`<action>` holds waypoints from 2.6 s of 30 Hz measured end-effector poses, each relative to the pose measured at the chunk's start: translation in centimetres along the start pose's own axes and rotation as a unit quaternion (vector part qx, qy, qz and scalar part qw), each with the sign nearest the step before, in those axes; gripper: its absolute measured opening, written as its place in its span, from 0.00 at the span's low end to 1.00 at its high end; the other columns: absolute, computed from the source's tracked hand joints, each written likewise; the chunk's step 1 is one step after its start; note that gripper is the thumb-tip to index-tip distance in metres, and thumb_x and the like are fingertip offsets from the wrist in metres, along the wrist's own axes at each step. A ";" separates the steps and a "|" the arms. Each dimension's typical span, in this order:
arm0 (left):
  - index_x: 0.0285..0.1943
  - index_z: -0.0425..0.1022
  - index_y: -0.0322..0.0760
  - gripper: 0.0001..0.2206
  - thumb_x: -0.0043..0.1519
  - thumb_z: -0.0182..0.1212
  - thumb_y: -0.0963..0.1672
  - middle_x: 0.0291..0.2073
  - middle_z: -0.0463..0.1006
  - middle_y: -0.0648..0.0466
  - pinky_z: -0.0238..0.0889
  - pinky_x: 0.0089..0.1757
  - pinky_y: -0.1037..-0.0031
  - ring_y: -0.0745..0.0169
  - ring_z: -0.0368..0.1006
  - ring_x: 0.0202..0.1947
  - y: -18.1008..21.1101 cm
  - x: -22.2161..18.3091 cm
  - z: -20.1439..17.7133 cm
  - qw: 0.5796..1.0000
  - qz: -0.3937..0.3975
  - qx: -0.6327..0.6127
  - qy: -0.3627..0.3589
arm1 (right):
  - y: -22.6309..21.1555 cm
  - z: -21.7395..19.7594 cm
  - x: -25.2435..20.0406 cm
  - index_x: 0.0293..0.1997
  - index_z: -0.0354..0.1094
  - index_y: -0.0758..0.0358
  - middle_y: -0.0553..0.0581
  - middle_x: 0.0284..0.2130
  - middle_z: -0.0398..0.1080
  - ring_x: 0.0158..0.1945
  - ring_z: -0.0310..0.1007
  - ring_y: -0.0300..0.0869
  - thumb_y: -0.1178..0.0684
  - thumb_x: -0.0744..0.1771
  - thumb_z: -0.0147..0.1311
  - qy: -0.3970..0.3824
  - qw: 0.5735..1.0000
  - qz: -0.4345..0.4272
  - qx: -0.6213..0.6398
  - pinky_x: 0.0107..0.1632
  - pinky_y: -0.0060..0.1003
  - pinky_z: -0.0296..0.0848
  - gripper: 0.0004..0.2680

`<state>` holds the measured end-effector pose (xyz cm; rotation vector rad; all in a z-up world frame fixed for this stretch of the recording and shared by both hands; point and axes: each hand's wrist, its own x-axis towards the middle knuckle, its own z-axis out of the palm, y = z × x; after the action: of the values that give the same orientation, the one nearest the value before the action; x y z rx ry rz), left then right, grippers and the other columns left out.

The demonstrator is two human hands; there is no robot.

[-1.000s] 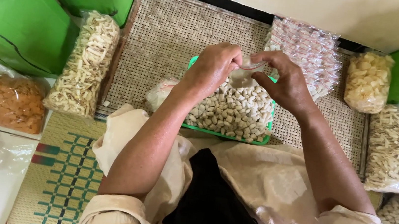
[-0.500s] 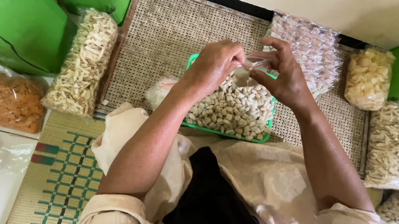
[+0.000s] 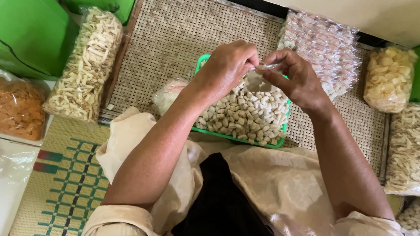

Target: The person sits on the floor and repeatedly scoops small white food items from a green basket into small clear plastic bags. They seal each bag and place it on a stack of finished packages.

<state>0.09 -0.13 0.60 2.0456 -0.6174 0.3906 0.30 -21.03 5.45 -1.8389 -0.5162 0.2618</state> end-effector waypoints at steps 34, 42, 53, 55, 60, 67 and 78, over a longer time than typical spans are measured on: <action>0.32 0.66 0.41 0.13 0.57 0.69 0.36 0.24 0.71 0.51 0.71 0.30 0.66 0.47 0.77 0.28 -0.9 0.1 1.4 1.000 0.018 0.012 -0.006 | 1.0 -1.2 1.2 0.47 0.76 0.66 0.62 0.35 0.78 0.41 0.78 0.57 0.63 0.67 0.66 -0.034 0.930 -0.226 -0.288 0.48 0.53 0.74 0.06; 0.31 0.66 0.41 0.13 0.57 0.68 0.36 0.25 0.71 0.50 0.71 0.30 0.64 0.46 0.77 0.28 -0.5 0.1 1.0 0.999 0.022 0.022 -0.011 | 0.4 -0.9 1.0 0.51 0.76 0.62 0.60 0.37 0.78 0.43 0.79 0.54 0.66 0.66 0.63 -0.039 0.941 -0.205 -0.266 0.49 0.52 0.74 0.09; 0.34 0.66 0.38 0.11 0.61 0.60 0.33 0.26 0.72 0.51 0.68 0.25 0.73 0.57 0.73 0.24 0.0 0.0 0.6 0.999 0.028 0.023 0.000 | 1.0 -2.7 1.6 0.53 0.71 0.63 0.61 0.44 0.75 0.47 0.77 0.51 0.67 0.67 0.62 -0.080 0.963 -0.134 -0.219 0.51 0.43 0.76 0.11; 0.37 0.68 0.34 0.10 0.63 0.56 0.30 0.29 0.74 0.49 0.66 0.21 0.78 0.64 0.70 0.23 0.5 0.0 0.0 0.999 0.035 0.028 0.004 | 0.7 -3.7 2.2 0.59 0.66 0.64 0.63 0.51 0.71 0.50 0.75 0.49 0.66 0.67 0.59 -0.124 0.966 -0.079 -0.213 0.50 0.37 0.79 0.14; 0.37 0.67 0.31 0.10 0.62 0.56 0.29 0.27 0.71 0.51 0.62 0.23 0.78 0.66 0.66 0.23 1.6 0.1 -1.6 0.998 0.048 0.021 0.025 | 5.0 -6.2 4.8 0.57 0.66 0.65 0.63 0.49 0.71 0.51 0.73 0.47 0.52 0.73 0.51 -0.025 0.973 0.051 -0.222 0.51 0.38 0.74 0.09; 0.35 0.65 0.40 0.10 0.64 0.57 0.33 0.25 0.70 0.52 0.70 0.30 0.69 0.57 0.73 0.25 1.3 0.4 -2.5 1.000 -0.014 0.017 0.003 | 29.1 -8.0 6.4 0.53 0.75 0.54 0.65 0.45 0.76 0.47 0.78 0.59 0.50 0.69 0.61 0.002 0.926 -0.007 -0.376 0.50 0.58 0.76 0.09; 0.37 0.67 0.37 0.09 0.64 0.57 0.33 0.25 0.71 0.52 0.72 0.33 0.73 0.59 0.74 0.26 -0.2 1.3 -2.4 0.999 -0.026 0.021 -0.013 | 42.6 -4.2 7.2 0.55 0.72 0.59 0.64 0.59 0.69 0.54 0.74 0.65 0.53 0.68 0.57 -0.085 0.861 0.108 -0.489 0.49 0.59 0.75 0.11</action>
<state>1.22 1.67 2.29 2.1041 -0.5752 0.3509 17.66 -31.99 -32.78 -2.9000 -0.6226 0.3513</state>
